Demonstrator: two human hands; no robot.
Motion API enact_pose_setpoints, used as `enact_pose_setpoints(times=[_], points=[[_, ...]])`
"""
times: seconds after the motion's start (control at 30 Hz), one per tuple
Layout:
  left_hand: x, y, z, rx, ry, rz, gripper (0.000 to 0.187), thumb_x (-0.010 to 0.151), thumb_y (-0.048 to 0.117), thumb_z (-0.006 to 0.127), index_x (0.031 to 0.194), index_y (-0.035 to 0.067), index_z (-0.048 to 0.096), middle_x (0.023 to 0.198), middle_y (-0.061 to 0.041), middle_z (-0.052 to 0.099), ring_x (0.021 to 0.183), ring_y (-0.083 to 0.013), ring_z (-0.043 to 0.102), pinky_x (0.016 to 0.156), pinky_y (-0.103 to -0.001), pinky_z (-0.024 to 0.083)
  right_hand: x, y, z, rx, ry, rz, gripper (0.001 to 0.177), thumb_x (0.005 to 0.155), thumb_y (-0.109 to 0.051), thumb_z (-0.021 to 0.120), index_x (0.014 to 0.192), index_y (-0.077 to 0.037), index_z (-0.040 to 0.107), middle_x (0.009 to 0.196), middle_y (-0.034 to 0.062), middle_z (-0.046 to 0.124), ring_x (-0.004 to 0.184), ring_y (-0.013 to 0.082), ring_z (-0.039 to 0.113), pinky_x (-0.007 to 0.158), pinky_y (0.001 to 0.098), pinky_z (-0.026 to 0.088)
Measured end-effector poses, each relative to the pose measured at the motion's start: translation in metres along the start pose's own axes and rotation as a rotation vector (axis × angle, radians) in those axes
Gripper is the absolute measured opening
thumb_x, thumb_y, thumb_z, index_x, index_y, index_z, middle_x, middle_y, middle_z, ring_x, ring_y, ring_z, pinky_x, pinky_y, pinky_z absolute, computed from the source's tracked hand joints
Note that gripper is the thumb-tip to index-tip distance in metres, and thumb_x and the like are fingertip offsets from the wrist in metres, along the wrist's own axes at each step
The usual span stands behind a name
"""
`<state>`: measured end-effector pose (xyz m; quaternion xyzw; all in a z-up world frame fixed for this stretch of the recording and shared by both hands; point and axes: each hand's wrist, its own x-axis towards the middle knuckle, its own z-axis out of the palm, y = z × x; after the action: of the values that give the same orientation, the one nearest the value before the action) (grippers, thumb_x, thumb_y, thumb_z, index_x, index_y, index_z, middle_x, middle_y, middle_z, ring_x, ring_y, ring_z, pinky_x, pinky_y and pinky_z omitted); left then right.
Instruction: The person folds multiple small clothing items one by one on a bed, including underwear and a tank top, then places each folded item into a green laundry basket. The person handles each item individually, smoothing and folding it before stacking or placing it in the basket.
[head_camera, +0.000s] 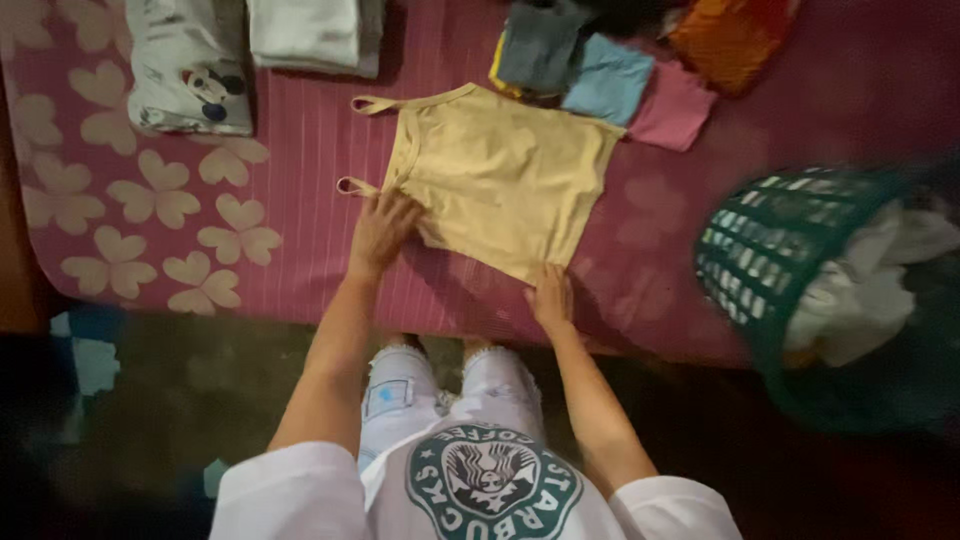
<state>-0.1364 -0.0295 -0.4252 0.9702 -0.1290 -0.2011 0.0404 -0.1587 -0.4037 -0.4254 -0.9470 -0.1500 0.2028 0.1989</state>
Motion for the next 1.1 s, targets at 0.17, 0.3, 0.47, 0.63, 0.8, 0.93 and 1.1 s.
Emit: enact_pose_setpoints(times=[0.17,0.3,0.47,0.63,0.8,0.93,1.1], points=[[0.007,-0.028,0.033,0.042,0.238,0.204,0.032,0.094,0.018,0.063,0.127,0.014,0.064,0.131,-0.003,0.061,0.144,-0.0287,0.046,0.112,-0.044,0.042,0.021,0.009,0.014,-0.005,0.046,0.009,0.024,0.078,-0.005,0.071,0.101,-0.008,0.073,0.096,0.0156,0.069,0.099,0.0382,0.064,0.091,0.0488,0.051],[-0.011,-0.037,0.054,-0.186,0.165,0.309,0.033,0.094,0.016,0.061,0.126,0.015,0.066,0.129,-0.001,0.065,0.125,-0.0216,0.057,0.107,-0.041,0.045,0.012,0.028,-0.013,-0.036,-0.239,0.113,0.012,0.079,-0.012,0.075,0.09,-0.007,0.073,0.093,0.0179,0.069,0.091,0.0392,0.067,0.081,0.05,0.054],[-0.055,-0.034,0.051,-0.247,0.12,0.409,0.043,0.093,0.021,0.062,0.135,0.016,0.065,0.129,-0.001,0.066,0.118,-0.0192,0.061,0.102,-0.037,0.045,0.005,0.042,-0.042,0.037,-0.449,0.199,0.02,0.078,-0.014,0.081,0.094,-0.002,0.076,0.093,0.0198,0.071,0.085,0.0355,0.07,0.075,0.0433,0.056],[-0.044,-0.005,0.036,-0.528,0.117,0.069,0.034,0.09,0.043,0.07,0.115,0.02,0.071,0.113,0.001,0.073,0.107,-0.0226,0.063,0.093,-0.044,0.042,0.043,0.047,-0.053,0.633,-0.178,0.539,0.03,0.088,-0.016,0.073,0.112,0.002,0.071,0.097,0.0041,0.074,0.091,0.0161,0.071,0.077,0.0303,0.058],[-0.025,0.025,0.034,-0.743,0.281,-0.291,0.021,0.098,0.037,0.07,0.11,0.021,0.073,0.099,0.0,0.073,0.096,-0.02,0.065,0.095,-0.046,0.037,0.078,0.044,-0.041,0.609,-0.004,0.521,0.028,0.094,-0.016,0.074,0.114,0.003,0.069,0.097,0.0058,0.073,0.087,0.0144,0.066,0.075,0.0304,0.054],[-0.013,0.036,0.04,-0.633,0.375,-0.406,0.018,0.101,0.033,0.069,0.112,0.019,0.071,0.096,-0.001,0.071,0.091,-0.0214,0.065,0.09,-0.045,0.036,0.086,0.037,-0.025,0.43,0.167,0.58,0.028,0.102,-0.023,0.07,0.108,0.004,0.067,0.087,0.0105,0.069,0.079,0.021,0.063,0.072,0.036,0.052],[-0.008,0.053,0.044,-0.495,0.337,-0.553,0.024,0.101,0.036,0.072,0.117,0.019,0.068,0.101,-0.004,0.067,0.097,-0.0246,0.062,0.093,-0.048,0.037,0.087,0.023,-0.014,0.194,0.283,0.672,0.034,0.099,-0.026,0.073,0.117,0.001,0.063,0.109,0.0205,0.065,0.097,0.0365,0.066,0.083,0.0465,0.05]])
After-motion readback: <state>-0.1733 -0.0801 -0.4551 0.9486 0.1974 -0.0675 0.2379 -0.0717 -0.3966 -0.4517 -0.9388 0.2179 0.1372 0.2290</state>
